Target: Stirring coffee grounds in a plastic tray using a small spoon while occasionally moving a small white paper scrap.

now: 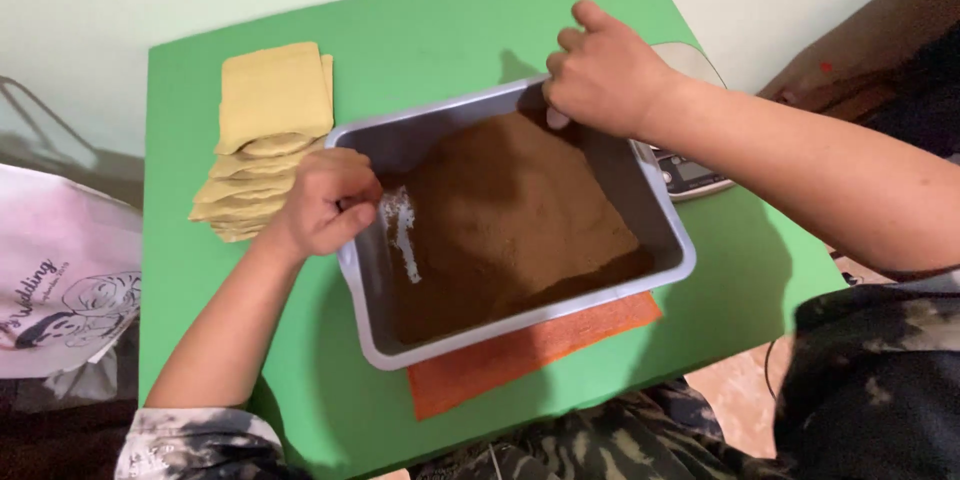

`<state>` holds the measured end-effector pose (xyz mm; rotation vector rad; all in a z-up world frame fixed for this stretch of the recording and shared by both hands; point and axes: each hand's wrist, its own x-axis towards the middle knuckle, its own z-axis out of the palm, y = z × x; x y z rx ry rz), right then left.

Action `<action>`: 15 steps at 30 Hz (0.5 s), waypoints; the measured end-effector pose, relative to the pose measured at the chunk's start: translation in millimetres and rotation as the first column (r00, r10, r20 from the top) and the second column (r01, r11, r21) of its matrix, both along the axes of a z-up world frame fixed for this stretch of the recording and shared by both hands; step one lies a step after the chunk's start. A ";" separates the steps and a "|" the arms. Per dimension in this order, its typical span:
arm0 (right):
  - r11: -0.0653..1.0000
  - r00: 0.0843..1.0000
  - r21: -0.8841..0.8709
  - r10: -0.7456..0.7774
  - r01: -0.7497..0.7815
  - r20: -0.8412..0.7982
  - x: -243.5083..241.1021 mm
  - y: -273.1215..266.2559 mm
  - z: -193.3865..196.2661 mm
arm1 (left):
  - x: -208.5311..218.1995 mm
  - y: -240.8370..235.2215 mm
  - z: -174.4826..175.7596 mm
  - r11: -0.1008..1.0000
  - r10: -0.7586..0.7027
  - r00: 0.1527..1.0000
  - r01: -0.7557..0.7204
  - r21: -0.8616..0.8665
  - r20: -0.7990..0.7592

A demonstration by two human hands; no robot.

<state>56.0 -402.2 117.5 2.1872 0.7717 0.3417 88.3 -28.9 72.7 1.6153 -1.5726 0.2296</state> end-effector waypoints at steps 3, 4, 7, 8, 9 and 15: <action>0.996 0.972 -0.093 -0.005 -0.017 -0.235 0.9 3.0 -7.5 | 2.7 3.7 -5.7 0.999 0.026 0.999 -0.025 0.032 -0.047; 0.995 0.971 -0.093 -0.001 -0.022 -0.238 -9.6 8.4 -6.1 | 7.8 2.4 -14.0 0.999 0.031 0.998 -0.029 0.032 -0.049; 0.991 0.940 0.122 -0.015 0.060 -0.340 -32.8 19.0 -5.1 | 19.9 4.1 -49.1 0.983 0.071 0.985 -0.096 -0.155 -0.160; 0.987 0.843 0.082 -0.074 0.139 -0.532 -35.4 17.4 -5.1 | 22.5 6.2 -66.3 0.944 0.110 0.983 -0.150 -0.295 -0.149; 0.978 0.704 0.025 -0.132 0.207 -0.697 -38.2 15.2 -5.0 | 24.7 7.8 -83.3 0.881 0.151 0.978 -0.198 -0.429 -0.142; 0.916 0.481 0.058 -0.153 0.396 -0.863 -46.0 28.8 33.5 | -32.9 -0.4 -79.7 0.828 0.310 0.925 -0.376 -0.415 -0.220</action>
